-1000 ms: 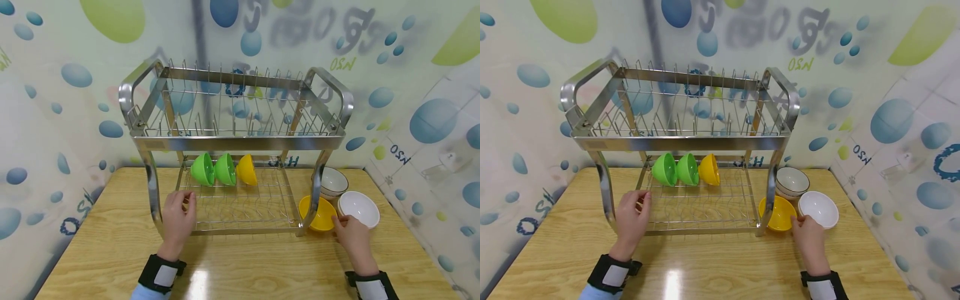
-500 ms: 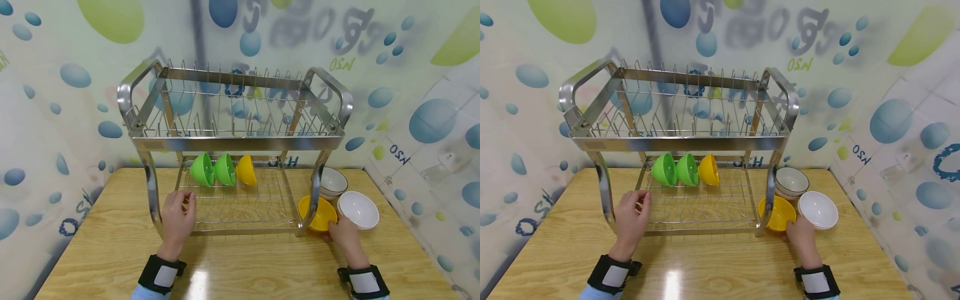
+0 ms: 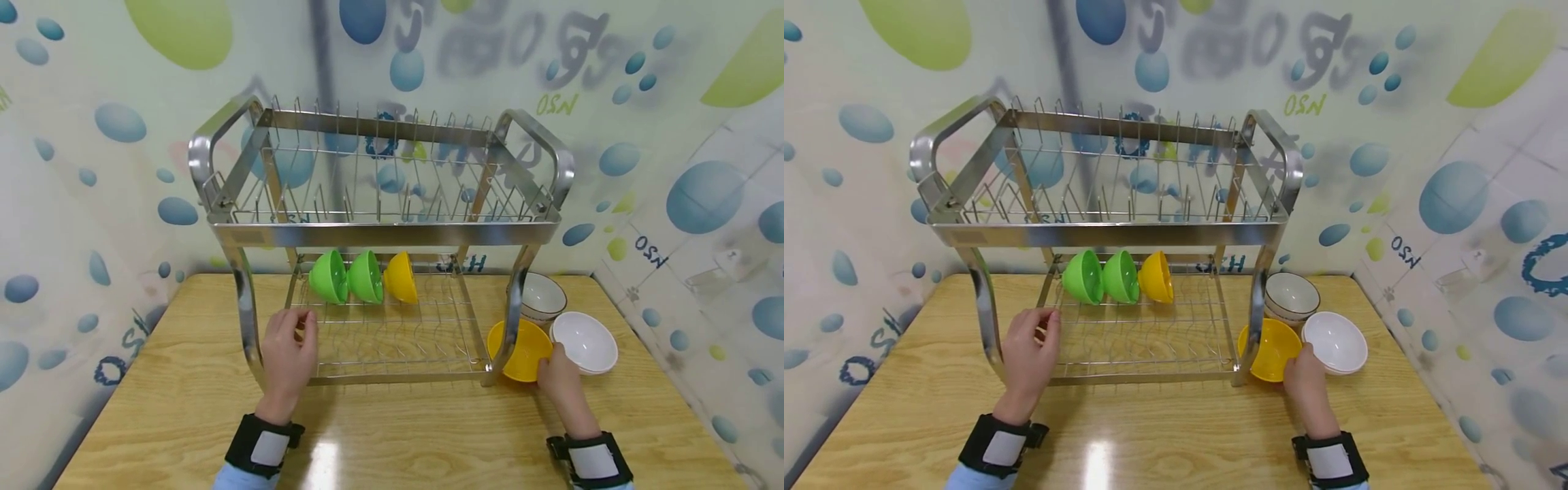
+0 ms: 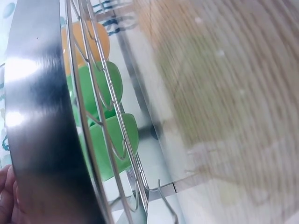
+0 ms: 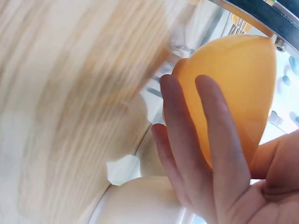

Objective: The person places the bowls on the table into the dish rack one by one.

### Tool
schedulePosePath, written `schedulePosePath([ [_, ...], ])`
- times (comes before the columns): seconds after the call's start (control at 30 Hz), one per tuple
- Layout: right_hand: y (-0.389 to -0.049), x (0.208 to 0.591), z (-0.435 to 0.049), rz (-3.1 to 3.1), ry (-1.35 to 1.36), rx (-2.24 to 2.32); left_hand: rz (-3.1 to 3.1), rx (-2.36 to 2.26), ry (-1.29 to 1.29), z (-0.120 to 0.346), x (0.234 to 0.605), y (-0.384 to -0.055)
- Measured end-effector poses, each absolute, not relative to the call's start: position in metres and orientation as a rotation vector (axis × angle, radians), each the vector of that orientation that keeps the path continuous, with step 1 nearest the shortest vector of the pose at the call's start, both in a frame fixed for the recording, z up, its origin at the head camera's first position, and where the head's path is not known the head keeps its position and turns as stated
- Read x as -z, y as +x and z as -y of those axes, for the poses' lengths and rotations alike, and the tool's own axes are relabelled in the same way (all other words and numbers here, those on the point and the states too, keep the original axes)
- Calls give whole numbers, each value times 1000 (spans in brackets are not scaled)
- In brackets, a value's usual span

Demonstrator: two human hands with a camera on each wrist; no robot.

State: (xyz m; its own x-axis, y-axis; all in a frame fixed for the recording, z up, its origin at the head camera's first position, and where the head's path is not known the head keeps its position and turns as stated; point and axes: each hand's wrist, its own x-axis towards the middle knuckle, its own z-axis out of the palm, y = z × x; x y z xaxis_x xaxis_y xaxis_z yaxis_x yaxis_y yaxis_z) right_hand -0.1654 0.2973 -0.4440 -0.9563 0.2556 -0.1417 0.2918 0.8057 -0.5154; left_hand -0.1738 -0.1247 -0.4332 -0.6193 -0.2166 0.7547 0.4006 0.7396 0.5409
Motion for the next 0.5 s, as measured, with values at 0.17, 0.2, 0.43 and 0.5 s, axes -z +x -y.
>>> schedulePosePath([
  [0.17, -161, 435, -294, -2953, 498, 839, 2052, 908, -133, 125, 431, -175],
  [0.2, -160, 434, -293, -2964, 506, 828, 2053, 905, -133, 124, 431, -175],
  [0.43, -156, 431, -293, -3074, 533, 800, 2054, 920, -129, 122, 429, -175],
  [0.5, -154, 430, -294, -3135, 523, 800, 2043, 919, -137, 122, 428, -176],
])
